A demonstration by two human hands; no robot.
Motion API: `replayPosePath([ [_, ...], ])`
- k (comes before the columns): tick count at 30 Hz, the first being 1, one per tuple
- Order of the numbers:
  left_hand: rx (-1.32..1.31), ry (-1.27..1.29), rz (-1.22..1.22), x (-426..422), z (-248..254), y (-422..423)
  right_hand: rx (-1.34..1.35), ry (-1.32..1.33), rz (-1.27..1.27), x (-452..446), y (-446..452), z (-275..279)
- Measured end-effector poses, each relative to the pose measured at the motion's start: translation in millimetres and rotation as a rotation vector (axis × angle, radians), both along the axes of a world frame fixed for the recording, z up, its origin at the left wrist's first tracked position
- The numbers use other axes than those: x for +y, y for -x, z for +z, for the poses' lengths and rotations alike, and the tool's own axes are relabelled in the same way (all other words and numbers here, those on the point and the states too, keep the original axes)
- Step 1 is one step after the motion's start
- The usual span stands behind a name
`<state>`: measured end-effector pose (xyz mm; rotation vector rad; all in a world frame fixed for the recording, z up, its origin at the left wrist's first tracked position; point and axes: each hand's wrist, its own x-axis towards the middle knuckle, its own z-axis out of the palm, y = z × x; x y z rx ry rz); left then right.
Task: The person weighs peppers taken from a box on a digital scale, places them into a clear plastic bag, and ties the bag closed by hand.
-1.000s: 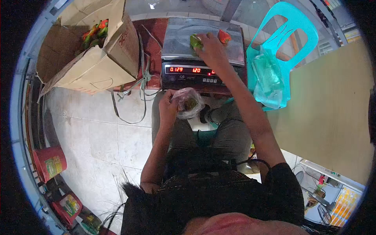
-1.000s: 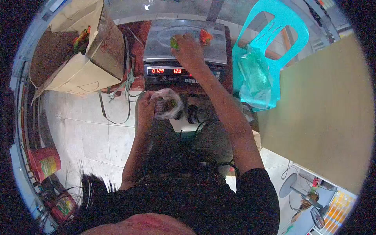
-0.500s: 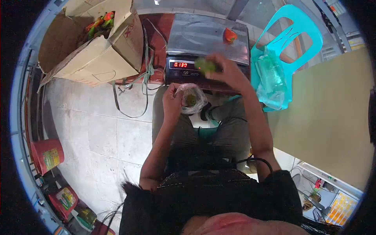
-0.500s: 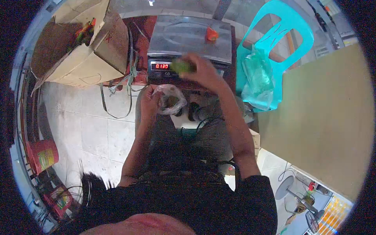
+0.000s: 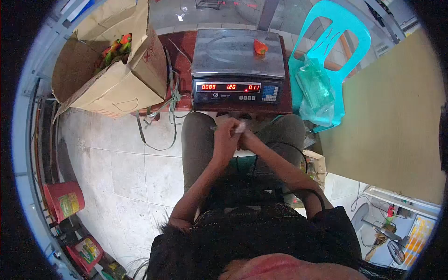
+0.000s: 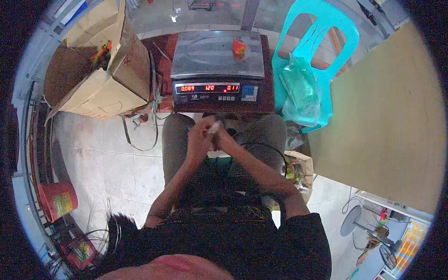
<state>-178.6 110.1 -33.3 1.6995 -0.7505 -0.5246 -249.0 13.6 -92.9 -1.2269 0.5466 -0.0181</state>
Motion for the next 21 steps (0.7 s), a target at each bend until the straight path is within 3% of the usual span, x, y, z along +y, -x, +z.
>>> replayPosePath([
  [1, -0.107, 0.060, 0.037, 1, -9, -2, -0.030, 0.182, 0.067, 2, 3, 12],
  [3, -0.007, 0.055, 0.104, 6, 4, -18, 0.053, 0.642, 0.262, 0, 7, 59],
  [5, 0.120, 0.031, 0.135, 6, 18, -33, 0.071, 0.887, 0.453, -24, 6, 95],
  [6, 0.196, 0.005, 0.132, 7, 22, -38, -0.025, 0.852, 0.497, -45, 2, 106],
  [8, 0.321, -0.008, 0.087, 13, 16, -45, 0.118, 0.890, 0.224, -74, -15, 150],
  [11, 0.377, 0.125, 0.049, 13, 4, -47, -0.125, 1.687, -0.314, -162, -57, 116],
  [13, 0.377, 0.127, 0.055, 16, 4, -47, 0.031, 2.100, -0.308, -196, -80, 110],
  [16, 0.363, 0.101, 0.106, 20, 14, -50, 0.121, 2.030, -0.205, -245, -107, 58],
  [21, 0.289, 0.044, 0.159, 23, 29, -54, 0.134, 1.741, -0.120, -230, -109, 62],
])
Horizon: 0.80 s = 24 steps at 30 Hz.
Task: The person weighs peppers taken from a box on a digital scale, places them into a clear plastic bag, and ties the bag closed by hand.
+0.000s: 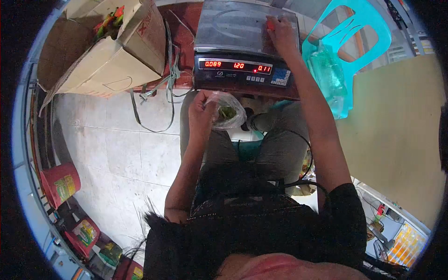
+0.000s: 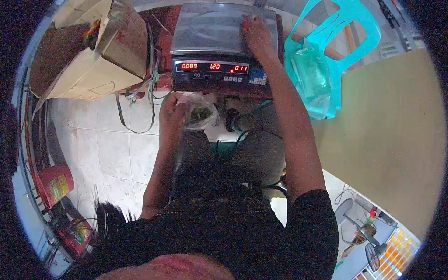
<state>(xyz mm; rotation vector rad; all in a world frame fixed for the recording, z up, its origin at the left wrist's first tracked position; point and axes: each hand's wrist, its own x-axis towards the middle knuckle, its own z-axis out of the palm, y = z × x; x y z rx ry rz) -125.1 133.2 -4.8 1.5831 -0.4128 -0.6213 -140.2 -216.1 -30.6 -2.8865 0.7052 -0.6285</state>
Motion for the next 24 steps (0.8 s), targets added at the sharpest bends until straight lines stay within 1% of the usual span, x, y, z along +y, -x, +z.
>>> replayPosePath([
  [1, -0.006, 0.024, 0.003, -1, -10, -2, -0.008, -0.062, -0.012, 0, 1, 0],
  [2, -0.014, 0.051, 0.005, -2, -12, -5, -0.094, -0.130, 0.030, 3, 4, 1],
  [4, 0.018, 0.007, 0.016, -2, -11, -6, -0.264, -0.259, 0.122, 11, 18, 3],
  [6, 0.033, -0.028, 0.016, -3, -9, -7, -0.353, -0.904, 0.193, 57, 54, 32],
  [8, 0.024, -0.065, -0.013, -4, -8, -8, -0.232, -1.074, 0.295, 111, 92, 50],
  [10, 0.045, -0.042, -0.008, -9, 1, -5, -0.049, -1.189, 0.450, 153, 113, 54],
  [12, 0.053, 0.014, -0.002, -14, 6, -1, 0.004, -1.188, 0.484, 183, 117, 46],
  [14, 0.050, 0.104, 0.022, -16, 5, 2, -0.067, -0.984, 0.446, 204, 115, 26],
  [15, 0.032, 0.099, 0.006, -14, 3, 1, -0.099, -0.883, 0.431, 211, 111, 23],
  [18, -0.015, 0.115, -0.007, -9, -2, -5, -0.220, -0.698, 0.496, 224, 94, 27],
  [21, -0.055, 0.143, 0.016, -6, -2, -4, 0.194, -0.632, 0.262, 229, 86, 50],
  [23, -0.119, 0.115, 0.025, -6, 1, -4, 0.188, -0.435, 0.332, 223, 83, 51],
  [24, -0.093, 0.084, 0.031, -7, 0, -4, 0.186, -0.337, 0.363, 219, 82, 52],
])
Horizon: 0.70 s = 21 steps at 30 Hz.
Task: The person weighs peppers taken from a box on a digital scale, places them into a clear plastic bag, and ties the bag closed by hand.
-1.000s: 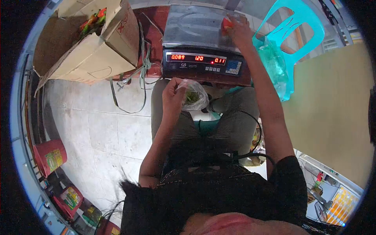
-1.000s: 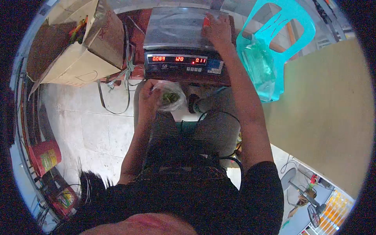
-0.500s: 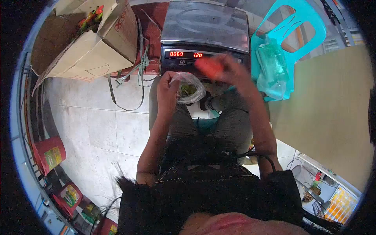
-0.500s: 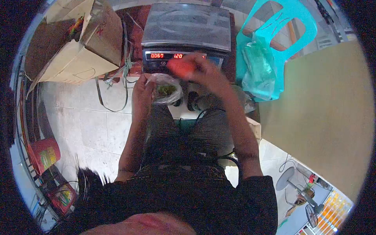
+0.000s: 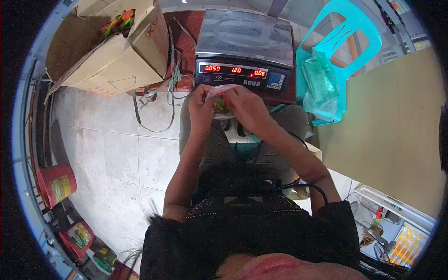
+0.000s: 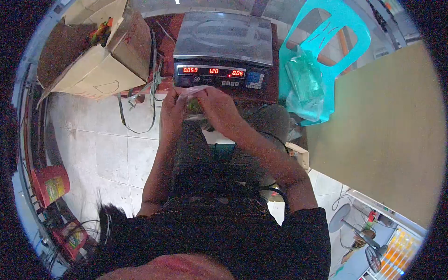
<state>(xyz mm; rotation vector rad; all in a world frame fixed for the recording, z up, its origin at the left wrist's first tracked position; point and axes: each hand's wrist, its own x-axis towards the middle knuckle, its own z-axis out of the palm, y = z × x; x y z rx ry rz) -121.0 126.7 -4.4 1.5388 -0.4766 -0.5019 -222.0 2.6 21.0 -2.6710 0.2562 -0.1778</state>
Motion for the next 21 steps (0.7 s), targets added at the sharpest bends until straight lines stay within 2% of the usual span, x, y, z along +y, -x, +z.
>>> replayPosePath([
  [2, 0.054, -0.054, 0.008, -1, -2, 0, -0.004, 0.020, 0.038, -7, -2, 4],
  [6, 0.092, 0.051, 0.077, 4, -22, -14, 0.011, 0.074, 0.195, -18, -10, 33],
  [9, 0.086, 0.032, 0.105, 9, -26, -25, 0.046, 0.223, 0.348, -21, -6, 60],
  [12, -0.007, -0.042, 0.038, 13, -16, -24, 0.054, 0.212, 0.280, -20, -8, 63],
  [14, -0.130, -0.059, -0.055, 18, -2, -21, -0.063, 0.105, 0.163, -24, -6, 73],
  [15, -0.074, -0.041, -0.103, 19, 10, -19, -0.120, 0.050, 0.106, -24, -4, 78],
  [18, 0.017, 0.012, -0.219, 18, 38, -8, -0.014, -0.057, -0.013, -11, 5, 93],
  [21, -0.050, 0.075, -0.304, 11, 58, 8, -0.045, -0.036, 0.164, -23, 14, 58],
])
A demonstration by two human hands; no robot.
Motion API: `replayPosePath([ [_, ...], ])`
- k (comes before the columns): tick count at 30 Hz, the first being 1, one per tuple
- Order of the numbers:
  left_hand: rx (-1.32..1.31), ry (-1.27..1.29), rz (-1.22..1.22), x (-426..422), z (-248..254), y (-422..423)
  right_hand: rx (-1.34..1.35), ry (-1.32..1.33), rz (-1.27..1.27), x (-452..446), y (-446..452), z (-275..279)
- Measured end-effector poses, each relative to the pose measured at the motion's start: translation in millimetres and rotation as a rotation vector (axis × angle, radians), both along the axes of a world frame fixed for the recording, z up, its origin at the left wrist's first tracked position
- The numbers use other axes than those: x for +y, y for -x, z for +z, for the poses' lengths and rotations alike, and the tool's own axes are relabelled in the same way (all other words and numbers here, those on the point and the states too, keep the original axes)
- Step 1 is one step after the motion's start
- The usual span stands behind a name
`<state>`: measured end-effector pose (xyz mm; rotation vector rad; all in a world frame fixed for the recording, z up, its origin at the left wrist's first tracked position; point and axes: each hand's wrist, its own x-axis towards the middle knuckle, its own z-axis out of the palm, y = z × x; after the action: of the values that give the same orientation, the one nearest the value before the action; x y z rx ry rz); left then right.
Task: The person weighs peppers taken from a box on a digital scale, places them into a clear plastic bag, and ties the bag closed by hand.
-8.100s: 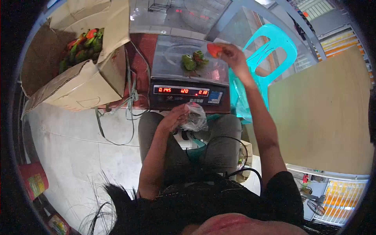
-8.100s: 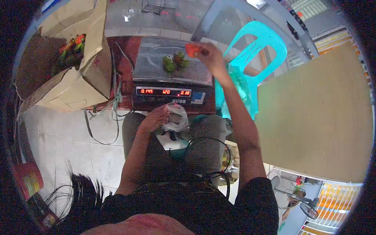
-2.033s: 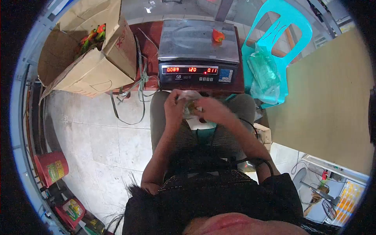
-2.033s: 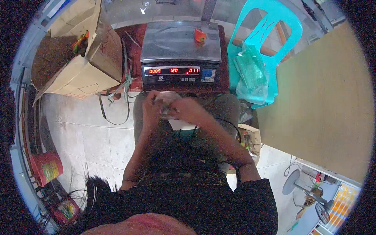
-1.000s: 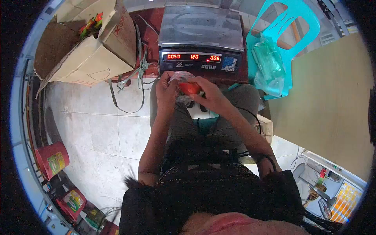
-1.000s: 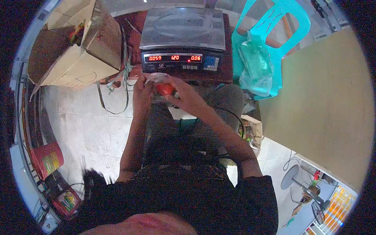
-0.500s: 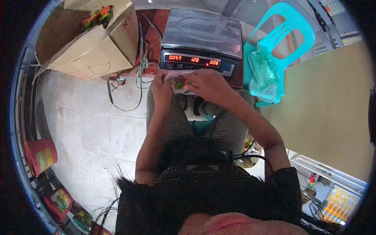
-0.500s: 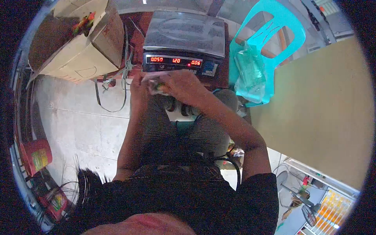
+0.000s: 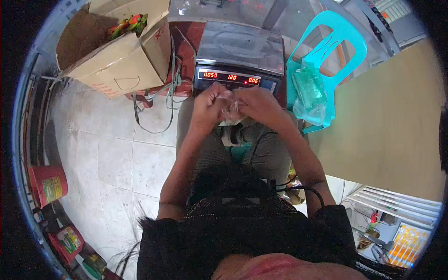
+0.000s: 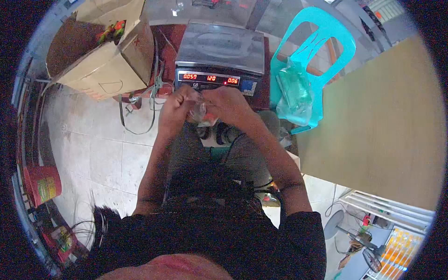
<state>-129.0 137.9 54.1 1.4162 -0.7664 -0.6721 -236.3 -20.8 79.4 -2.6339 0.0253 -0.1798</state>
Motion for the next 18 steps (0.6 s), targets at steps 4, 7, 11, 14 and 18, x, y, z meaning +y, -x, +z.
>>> replayPosePath([
  [4, 0.295, 0.307, -0.275, 13, 11, 1, -0.115, -0.135, -0.109, 10, 14, 12],
  [7, -0.026, 0.359, -0.097, 19, -4, -3, -0.087, -0.132, -0.067, 18, 19, 32],
  [11, -0.133, -0.170, -0.358, 16, -39, 23, -0.161, -0.140, 0.027, 35, 9, 27],
  [14, -0.502, -0.169, -0.316, -5, -134, 46, -0.137, -0.073, 0.009, 34, 13, 40],
  [18, 0.142, -0.039, -0.466, -9, -67, 44, -0.213, -0.055, -0.277, 10, 32, 46],
])
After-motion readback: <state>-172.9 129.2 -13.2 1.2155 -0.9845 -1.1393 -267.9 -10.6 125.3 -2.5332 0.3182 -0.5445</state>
